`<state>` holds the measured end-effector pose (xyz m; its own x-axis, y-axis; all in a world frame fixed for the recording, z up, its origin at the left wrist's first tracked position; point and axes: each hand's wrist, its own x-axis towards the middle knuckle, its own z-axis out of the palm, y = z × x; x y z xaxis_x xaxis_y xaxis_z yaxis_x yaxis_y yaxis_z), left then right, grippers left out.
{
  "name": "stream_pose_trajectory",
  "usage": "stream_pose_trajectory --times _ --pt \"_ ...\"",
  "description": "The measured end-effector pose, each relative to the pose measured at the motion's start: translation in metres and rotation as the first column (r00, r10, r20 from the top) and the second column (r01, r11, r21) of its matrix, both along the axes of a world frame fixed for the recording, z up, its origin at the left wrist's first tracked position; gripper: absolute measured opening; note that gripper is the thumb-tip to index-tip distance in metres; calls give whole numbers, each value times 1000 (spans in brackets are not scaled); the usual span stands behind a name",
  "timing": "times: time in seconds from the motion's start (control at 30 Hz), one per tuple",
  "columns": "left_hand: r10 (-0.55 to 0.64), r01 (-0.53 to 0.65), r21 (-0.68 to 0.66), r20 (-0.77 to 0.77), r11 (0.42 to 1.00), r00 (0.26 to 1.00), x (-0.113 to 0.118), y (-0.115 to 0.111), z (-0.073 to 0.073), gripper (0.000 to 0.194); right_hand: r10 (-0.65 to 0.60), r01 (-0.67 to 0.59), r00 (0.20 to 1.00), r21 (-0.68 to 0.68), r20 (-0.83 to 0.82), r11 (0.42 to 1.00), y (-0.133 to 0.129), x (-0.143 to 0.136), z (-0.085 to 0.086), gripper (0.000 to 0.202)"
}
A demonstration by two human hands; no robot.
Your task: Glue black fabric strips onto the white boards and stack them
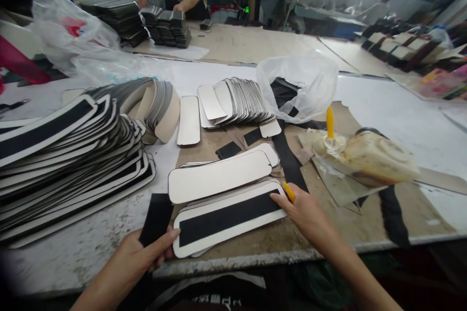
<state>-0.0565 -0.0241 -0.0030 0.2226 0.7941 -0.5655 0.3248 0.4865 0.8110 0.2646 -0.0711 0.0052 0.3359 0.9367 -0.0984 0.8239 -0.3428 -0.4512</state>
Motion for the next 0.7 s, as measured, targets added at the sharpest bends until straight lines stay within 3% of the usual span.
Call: stream_pose_trajectory --times 0.1,0.2,0.3,0.43,0.5,0.6,0.7 --pt "31 -28 46 -59 999 998 -2 0 -2 40 11 -12 992 13 127 1000 -2 1 -4 30" --pt "90 -77 95 -132 992 987 -9 6 -1 43 21 -35 977 62 214 997 -4 4 4 33" --pt "155 -145 90 -115 985 981 -15 22 4 41 26 -45 982 100 185 994 -2 3 30 36" --pt "163 -149 173 -70 974 984 -8 47 14 42 -24 -4 995 290 94 957 11 -12 70 41" --pt "136 -118 207 -75 971 988 0 55 17 40 -45 41 999 382 3 923 23 -28 79 46" --pt "125 -122 166 -8 979 992 10 58 18 32 -15 155 951 434 -309 887 42 -56 76 52" --pt "104 -112 138 63 984 993 14 56 17 31 114 209 737 386 -666 899 61 -82 59 51"
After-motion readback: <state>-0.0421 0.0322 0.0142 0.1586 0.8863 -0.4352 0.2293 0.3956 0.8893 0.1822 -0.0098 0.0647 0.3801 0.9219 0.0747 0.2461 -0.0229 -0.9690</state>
